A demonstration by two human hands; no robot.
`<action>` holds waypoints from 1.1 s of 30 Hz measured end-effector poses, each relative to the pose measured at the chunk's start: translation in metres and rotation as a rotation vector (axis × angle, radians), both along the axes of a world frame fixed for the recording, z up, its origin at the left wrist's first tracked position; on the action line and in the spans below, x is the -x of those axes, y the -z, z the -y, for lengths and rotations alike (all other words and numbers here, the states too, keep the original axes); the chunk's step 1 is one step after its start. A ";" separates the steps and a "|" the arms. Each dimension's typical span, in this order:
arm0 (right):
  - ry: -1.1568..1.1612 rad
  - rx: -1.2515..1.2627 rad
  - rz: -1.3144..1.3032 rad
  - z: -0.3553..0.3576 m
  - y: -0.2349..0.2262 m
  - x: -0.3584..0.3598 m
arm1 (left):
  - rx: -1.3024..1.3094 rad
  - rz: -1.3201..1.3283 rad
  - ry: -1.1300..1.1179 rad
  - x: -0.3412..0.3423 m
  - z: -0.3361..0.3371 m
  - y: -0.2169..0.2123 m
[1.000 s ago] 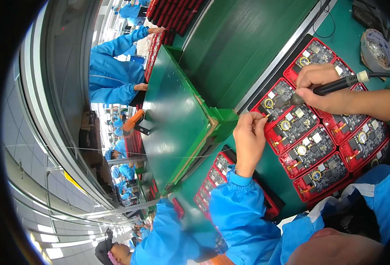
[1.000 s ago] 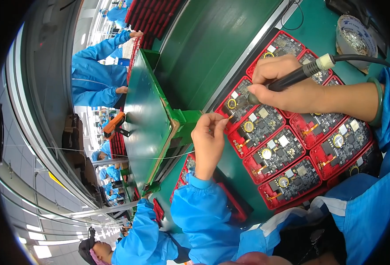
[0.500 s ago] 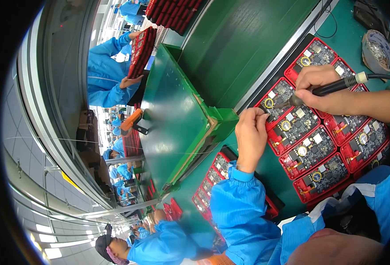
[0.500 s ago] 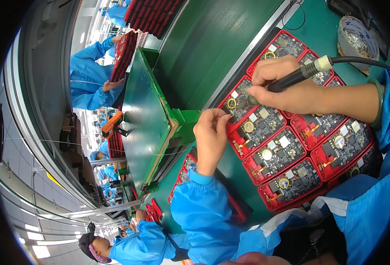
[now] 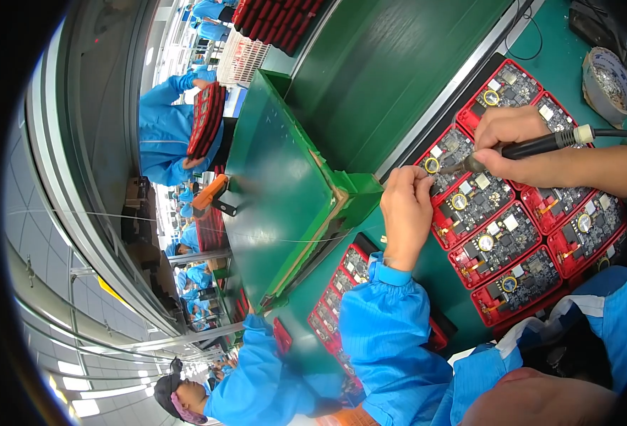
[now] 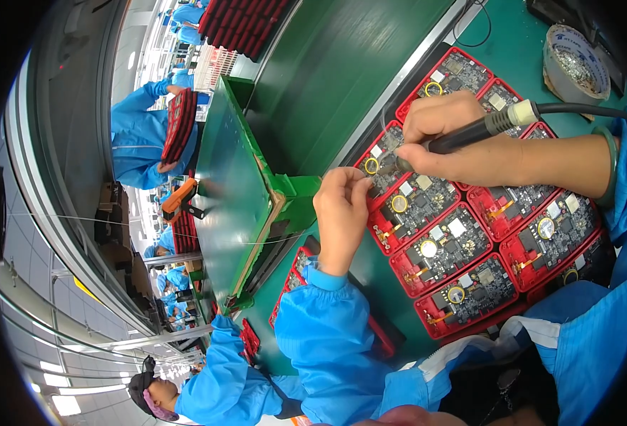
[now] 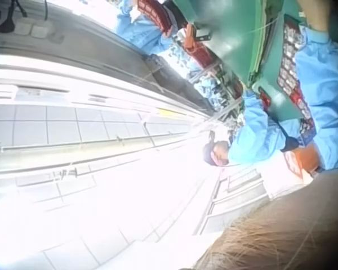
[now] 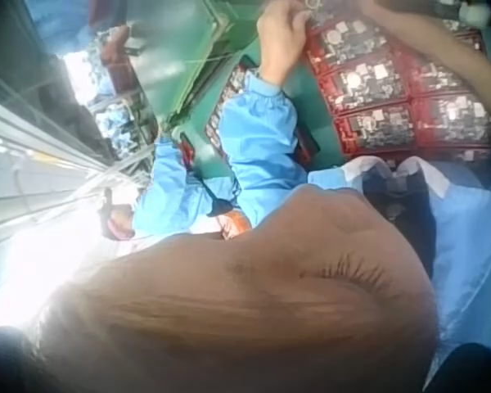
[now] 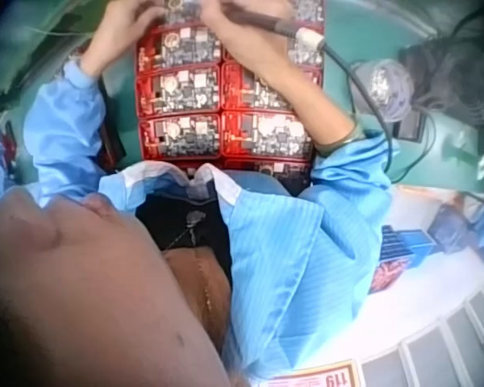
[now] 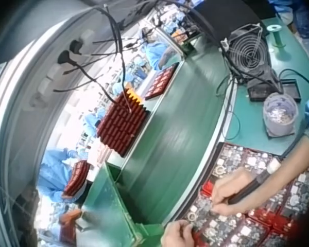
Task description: The person solders components onto multiple printed circuit boards arranged in a red tray, using a soldering iron and solder wire.
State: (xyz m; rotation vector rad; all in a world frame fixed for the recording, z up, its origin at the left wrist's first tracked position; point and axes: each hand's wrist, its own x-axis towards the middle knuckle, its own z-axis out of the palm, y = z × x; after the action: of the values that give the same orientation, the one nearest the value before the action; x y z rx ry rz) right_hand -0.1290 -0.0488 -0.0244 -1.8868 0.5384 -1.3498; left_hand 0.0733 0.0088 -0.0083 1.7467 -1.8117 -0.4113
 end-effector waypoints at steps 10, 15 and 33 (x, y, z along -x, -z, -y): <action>-0.052 0.085 -0.100 -0.002 -0.003 0.004 | 0.061 0.033 0.013 0.003 0.003 0.001; -0.031 0.182 -0.012 -0.006 -0.003 -0.002 | -0.060 -0.259 -0.111 0.000 0.002 0.000; 0.030 0.103 0.091 0.002 -0.016 0.005 | -0.337 -0.994 -0.098 -0.030 -0.015 -0.037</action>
State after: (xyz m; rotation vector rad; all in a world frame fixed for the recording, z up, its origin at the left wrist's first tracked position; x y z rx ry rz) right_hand -0.1344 -0.0509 -0.0083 -1.8950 0.4608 -1.5012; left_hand 0.1031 0.0238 0.0290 1.3971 -0.9627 -1.3189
